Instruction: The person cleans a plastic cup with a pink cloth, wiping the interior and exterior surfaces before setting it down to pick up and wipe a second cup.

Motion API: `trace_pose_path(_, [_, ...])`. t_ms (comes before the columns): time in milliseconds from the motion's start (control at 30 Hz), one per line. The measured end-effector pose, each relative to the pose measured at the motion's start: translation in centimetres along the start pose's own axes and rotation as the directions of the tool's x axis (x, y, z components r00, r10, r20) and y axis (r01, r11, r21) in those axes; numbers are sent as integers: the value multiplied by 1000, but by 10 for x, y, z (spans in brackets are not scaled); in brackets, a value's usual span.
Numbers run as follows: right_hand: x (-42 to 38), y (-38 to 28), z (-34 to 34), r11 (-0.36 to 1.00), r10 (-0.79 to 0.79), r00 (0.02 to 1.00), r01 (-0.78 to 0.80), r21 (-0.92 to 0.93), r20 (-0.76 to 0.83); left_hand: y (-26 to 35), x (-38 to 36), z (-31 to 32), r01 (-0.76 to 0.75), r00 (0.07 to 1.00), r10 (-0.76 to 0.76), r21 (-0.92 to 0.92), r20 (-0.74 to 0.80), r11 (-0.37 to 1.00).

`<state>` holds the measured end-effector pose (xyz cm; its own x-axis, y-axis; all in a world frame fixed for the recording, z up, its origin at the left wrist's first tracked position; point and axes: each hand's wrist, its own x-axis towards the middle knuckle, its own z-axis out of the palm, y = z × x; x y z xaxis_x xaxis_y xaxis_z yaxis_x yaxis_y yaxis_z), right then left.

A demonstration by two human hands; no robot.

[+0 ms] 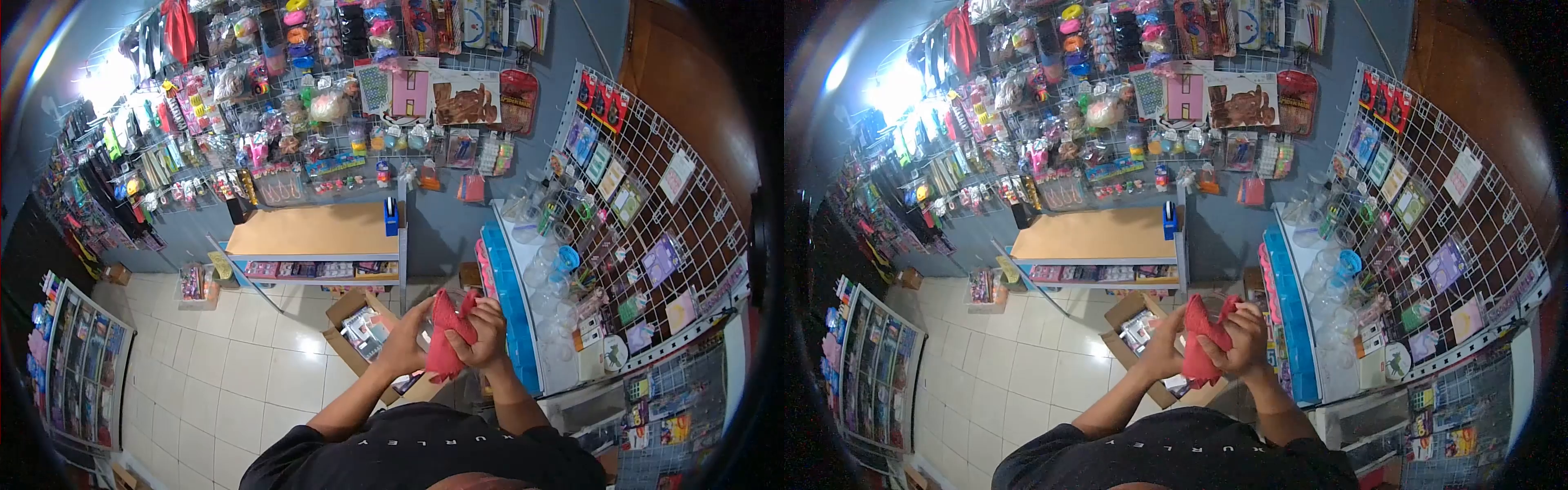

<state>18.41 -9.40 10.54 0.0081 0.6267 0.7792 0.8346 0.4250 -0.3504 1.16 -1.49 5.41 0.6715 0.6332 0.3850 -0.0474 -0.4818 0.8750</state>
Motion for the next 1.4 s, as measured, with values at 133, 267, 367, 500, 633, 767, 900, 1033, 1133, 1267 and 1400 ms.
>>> trace_pose_path(133, [-1,17,-6,947,-151,988,147,287,-7,3,-2,-17,80,967,14,-356,253,931])
trace_pose_path(267, [-3,12,3,748,-166,966,253,614,-197,-28,-13,-27,466,835,72,-771,545,435])
trace_pose_path(367, [-5,14,10,753,-108,977,200,626,-183,-28,-19,-30,531,813,-50,-702,581,474])
trace_pose_path(500, [-14,24,15,834,11,993,55,549,-116,-15,-15,-26,462,864,-140,-650,484,603])
trace_pose_path(633, [-10,17,4,950,149,978,-183,253,147,-5,-13,-20,367,917,-269,-355,295,860])
trace_pose_path(767, [-8,8,4,907,331,917,-374,193,222,3,-16,-5,261,959,-265,52,97,964])
trace_pose_path(900, [-12,24,-2,944,139,987,-156,291,79,-5,-19,-3,175,971,-144,-160,191,972])
trace_pose_path(1033, [-20,32,2,806,-79,994,107,583,-73,-46,-30,-7,406,875,-45,-679,482,612])
trace_pose_path(1133, [-17,15,11,800,39,968,118,588,-248,-26,-21,-13,500,824,-43,-690,565,523])
trace_pose_path(1267, [-97,74,35,606,676,727,-455,653,-120,-6,-16,-10,451,870,-219,-533,442,716])
trace_pose_path(1400, [-31,48,1,263,815,566,-168,950,-125,-14,-17,-11,362,930,-331,-266,158,893])
